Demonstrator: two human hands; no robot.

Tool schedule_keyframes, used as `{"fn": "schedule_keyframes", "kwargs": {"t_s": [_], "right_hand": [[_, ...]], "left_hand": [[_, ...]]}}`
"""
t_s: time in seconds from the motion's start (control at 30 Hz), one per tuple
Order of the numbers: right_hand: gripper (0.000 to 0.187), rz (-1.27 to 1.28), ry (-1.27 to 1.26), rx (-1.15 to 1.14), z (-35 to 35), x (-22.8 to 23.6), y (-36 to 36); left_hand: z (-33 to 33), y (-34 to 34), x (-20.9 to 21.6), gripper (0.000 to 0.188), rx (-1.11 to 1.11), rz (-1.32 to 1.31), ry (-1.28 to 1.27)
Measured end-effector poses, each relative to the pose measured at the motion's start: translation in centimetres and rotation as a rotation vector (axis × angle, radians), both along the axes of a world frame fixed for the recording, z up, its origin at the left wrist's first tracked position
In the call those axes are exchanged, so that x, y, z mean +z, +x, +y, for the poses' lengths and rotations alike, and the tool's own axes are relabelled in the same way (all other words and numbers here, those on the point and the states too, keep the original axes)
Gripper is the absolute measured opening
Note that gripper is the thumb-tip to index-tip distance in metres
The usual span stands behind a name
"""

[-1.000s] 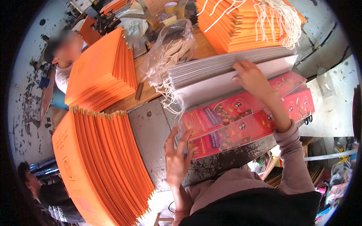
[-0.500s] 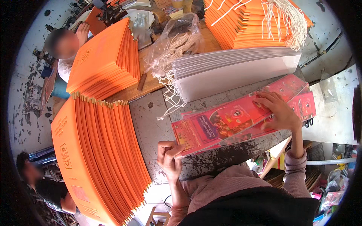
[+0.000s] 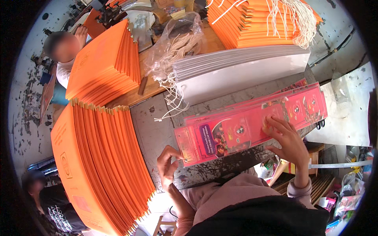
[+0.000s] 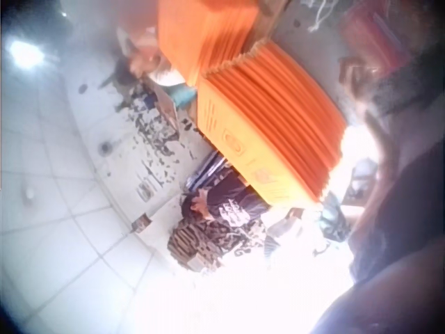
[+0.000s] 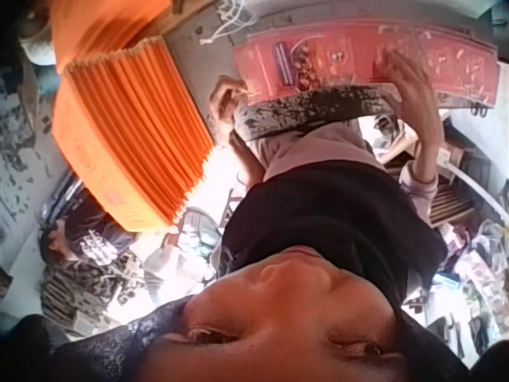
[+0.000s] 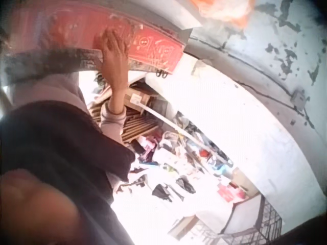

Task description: The person attaches handles to paper bags by threading strings through the holes and tying them by hand.

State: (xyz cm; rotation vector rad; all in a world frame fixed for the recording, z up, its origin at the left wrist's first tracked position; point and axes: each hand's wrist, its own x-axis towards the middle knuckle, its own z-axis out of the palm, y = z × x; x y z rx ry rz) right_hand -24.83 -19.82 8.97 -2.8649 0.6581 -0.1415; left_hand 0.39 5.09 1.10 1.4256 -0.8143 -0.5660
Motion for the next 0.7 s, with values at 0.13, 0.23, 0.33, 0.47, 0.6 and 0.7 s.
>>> {"fn": "schedule_keyframes", "kwargs": {"t_s": [0.13, 0.23, 0.33, 0.47, 0.6, 0.7], "right_hand": [[0.034, -0.096, 0.078, 0.004, -2.8, 2.1, 1.3], [0.026, -0.497, -0.2, -0.205, -6.3, 3.5, 4.6], [0.02, -0.617, -0.236, -0.275, -9.1, 5.6, 8.3], [0.013, -0.619, -0.42, -0.389, -11.6, 5.8, 10.8], [0.009, -0.684, -0.473, -0.328, -11.5, 5.0, 11.2], [0.008, -0.692, -0.302, -0.18, -8.8, 5.2, 11.5]], "left_hand": [[-0.5, 0.1, -0.5, 0.022, -0.003, 0.131, 0.073], [-1.1, -0.3, -0.2, 0.027, 0.089, 0.088, 0.152], [-1.8, -0.8, 1.1, 0.026, 0.124, 0.026, 0.243], [-0.7, -1.0, 0.7, 0.024, 0.128, -0.028, 0.304], [-0.5, -1.3, 0.9, 0.016, 0.157, -0.091, 0.374], [-0.6, -1.2, 1.2, 0.014, 0.179, -0.013, 0.371]]}}
